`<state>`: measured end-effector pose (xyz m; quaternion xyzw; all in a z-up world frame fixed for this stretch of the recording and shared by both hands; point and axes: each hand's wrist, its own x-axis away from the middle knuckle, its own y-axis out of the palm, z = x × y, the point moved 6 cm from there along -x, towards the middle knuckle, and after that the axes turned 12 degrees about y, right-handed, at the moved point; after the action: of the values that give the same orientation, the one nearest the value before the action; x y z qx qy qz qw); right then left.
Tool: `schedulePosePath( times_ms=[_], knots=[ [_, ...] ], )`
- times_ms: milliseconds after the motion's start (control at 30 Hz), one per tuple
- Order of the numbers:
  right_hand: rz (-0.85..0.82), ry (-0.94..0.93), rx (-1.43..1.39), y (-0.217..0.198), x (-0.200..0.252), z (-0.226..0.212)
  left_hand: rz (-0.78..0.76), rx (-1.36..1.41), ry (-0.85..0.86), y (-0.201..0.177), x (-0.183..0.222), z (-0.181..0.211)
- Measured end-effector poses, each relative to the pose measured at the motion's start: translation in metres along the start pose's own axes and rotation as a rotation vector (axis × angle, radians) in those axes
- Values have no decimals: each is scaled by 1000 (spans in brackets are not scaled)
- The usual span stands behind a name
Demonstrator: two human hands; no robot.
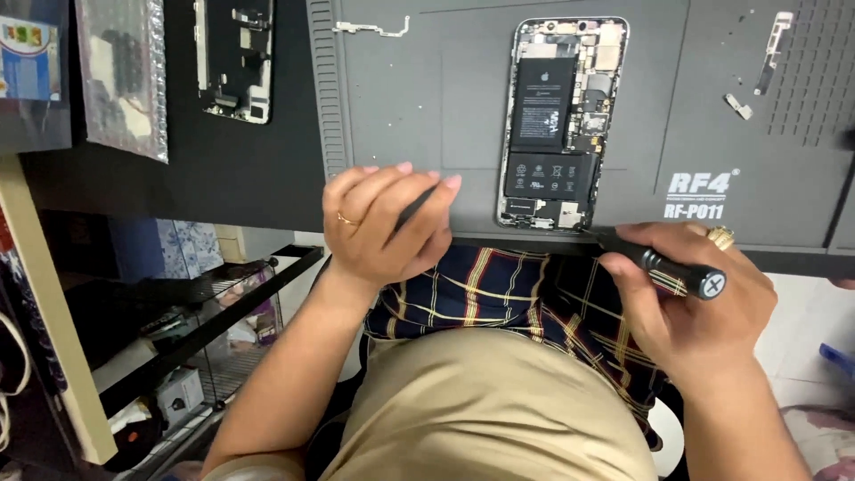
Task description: Repairing the charging port area of a smartphone using precision tools like tweezers and a screwdriver.
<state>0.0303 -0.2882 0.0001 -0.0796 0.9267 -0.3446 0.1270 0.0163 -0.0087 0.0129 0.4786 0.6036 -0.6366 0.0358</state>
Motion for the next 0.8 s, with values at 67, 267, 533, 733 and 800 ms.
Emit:
schedulePosePath(
  times_ms=[67,267,533,733,800],
  knots=[
    [-3,0,30,-5,-5,-10,8,-12,-5,0,1,0],
    [-224,91,142,-24,-34,-61,-9,13,-24,1,1,-2],
    [-499,-256,1177,-6,-40,-67,-115,225,-95,12,-7,9],
    [-578,-156,993,-13,-40,-58,-44,232,-43,16,-18,18],
    [-546,-105,917,-14,-41,-64,-10,231,-34,15,-22,18]
  ],
)
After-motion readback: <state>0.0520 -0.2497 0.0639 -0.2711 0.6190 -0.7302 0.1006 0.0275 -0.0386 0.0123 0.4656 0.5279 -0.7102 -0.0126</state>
